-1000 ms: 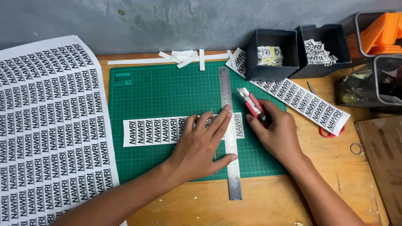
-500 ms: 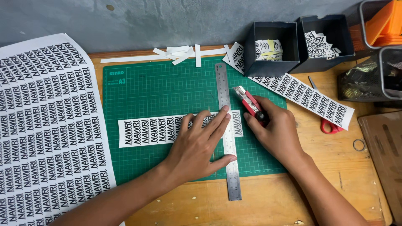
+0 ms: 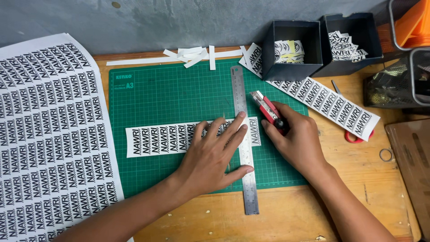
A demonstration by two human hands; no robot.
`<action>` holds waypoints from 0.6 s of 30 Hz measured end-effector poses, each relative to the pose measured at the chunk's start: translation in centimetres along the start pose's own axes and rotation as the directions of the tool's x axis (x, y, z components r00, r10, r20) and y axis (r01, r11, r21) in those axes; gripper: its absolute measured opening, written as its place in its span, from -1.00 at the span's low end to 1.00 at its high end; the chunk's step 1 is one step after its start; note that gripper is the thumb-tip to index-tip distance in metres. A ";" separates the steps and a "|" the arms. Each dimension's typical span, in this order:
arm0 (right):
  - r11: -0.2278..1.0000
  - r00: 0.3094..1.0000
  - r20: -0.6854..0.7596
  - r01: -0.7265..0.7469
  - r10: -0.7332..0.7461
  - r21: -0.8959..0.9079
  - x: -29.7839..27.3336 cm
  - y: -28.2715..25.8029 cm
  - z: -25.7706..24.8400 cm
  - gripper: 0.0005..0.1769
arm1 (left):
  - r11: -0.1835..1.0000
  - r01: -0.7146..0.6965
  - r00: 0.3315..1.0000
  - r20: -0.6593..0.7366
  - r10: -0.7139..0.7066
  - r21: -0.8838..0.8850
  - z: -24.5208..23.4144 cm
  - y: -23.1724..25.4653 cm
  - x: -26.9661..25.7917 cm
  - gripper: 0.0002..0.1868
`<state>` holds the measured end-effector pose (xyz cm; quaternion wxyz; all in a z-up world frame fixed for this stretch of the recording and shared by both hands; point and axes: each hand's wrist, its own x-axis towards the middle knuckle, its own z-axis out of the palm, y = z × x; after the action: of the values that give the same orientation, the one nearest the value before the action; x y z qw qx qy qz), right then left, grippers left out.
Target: The person uses a metal ruler and a red utility knife to cut strips of printed stickers on a green cutting mat. They repeatedly align the ruler, slice along its edge, and place the cut sticker pieces into a black box on the right.
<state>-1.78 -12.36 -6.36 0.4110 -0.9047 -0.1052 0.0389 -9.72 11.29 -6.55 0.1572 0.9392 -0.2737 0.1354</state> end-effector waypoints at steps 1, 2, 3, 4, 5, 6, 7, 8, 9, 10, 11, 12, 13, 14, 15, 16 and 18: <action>1.000 1.000 0.001 0.000 0.000 0.000 0.0 0.0 0.0 -0.47 | 1.000 0.001 1.000 0.000 -0.001 0.000 0.0 0.0 0.0 -0.12; 1.000 1.000 0.001 0.001 -0.001 0.001 0.0 0.1 0.0 -0.47 | 1.000 0.001 1.000 0.000 -0.001 -0.003 -0.1 0.0 0.0 -0.12; 1.000 1.000 0.000 0.002 -0.002 0.002 0.0 0.1 0.0 -0.47 | 1.000 0.001 1.000 0.000 -0.001 -0.005 -0.1 0.1 0.1 -0.11; 1.000 1.000 0.001 0.002 -0.002 0.002 0.0 0.0 0.0 -0.47 | 1.000 0.002 1.000 0.000 -0.002 -0.005 -0.1 0.1 0.1 -0.11; 1.000 1.000 0.003 0.001 -0.001 0.000 0.0 0.0 0.0 -0.47 | 1.000 0.005 1.000 0.001 -0.005 -0.003 -0.2 0.1 0.1 -0.12; 1.000 1.000 0.005 -0.001 0.001 -0.002 0.0 -0.1 0.0 -0.47 | 1.000 0.008 1.000 0.001 -0.008 -0.002 -0.2 0.2 0.1 -0.12; 1.000 1.000 0.005 -0.001 0.001 -0.002 0.0 -0.1 0.0 -0.47 | 1.000 0.009 1.000 0.001 -0.009 -0.003 -0.2 0.2 0.0 -0.12; 1.000 1.000 0.004 0.000 0.000 -0.002 0.0 -0.1 -0.1 -0.47 | 1.000 0.012 1.000 0.002 -0.012 -0.004 -0.2 0.2 0.0 -0.13; 1.000 1.000 0.004 0.000 0.000 -0.002 0.0 -0.2 -0.1 -0.47 | 1.000 0.014 1.000 0.002 -0.014 -0.005 -0.2 0.3 0.0 -0.14; 1.000 1.000 0.005 0.000 0.000 -0.002 0.0 -0.2 0.0 -0.47 | 1.000 0.015 1.000 0.002 -0.015 -0.005 -0.2 0.3 0.0 -0.14; 1.000 1.000 0.005 -0.002 0.002 -0.005 0.0 -0.2 0.0 -0.46 | 1.000 0.015 1.000 0.003 -0.015 -0.009 -0.2 0.3 0.0 -0.15; 1.000 1.000 0.005 -0.003 0.003 -0.008 0.0 -0.2 0.0 -0.46 | 1.000 0.014 1.000 0.003 -0.014 -0.012 -0.2 0.3 0.1 -0.15; 1.000 1.000 0.005 -0.003 0.003 -0.008 0.0 -0.3 0.0 -0.46 | 1.000 0.015 1.000 0.003 -0.015 -0.012 -0.2 0.3 0.0 -0.15; 1.000 1.000 0.006 -0.001 0.001 -0.010 0.0 -0.4 -0.1 -0.46 | 1.000 0.013 1.000 0.003 -0.013 -0.007 -0.2 0.3 0.0 -0.15; 1.000 1.000 0.006 0.001 -0.001 -0.012 0.0 -0.5 -0.1 -0.47 | 1.000 0.012 1.000 0.002 -0.012 -0.002 -0.2 0.3 0.0 -0.15; 1.000 1.000 0.006 0.002 -0.002 -0.012 0.0 -0.5 -0.1 -0.47 | 1.000 0.012 1.000 0.002 -0.012 -0.001 -0.2 0.3 0.0 -0.15; 1.000 1.000 0.009 0.013 -0.013 -0.011 0.0 -0.3 -0.2 -0.47 | 1.000 0.004 1.000 0.005 -0.004 0.002 -0.3 0.3 0.1 -0.15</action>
<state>-1.80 -12.29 -5.99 0.4060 -0.9060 -0.1132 0.0395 -9.88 11.12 -6.21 0.1559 0.9401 -0.2724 0.1330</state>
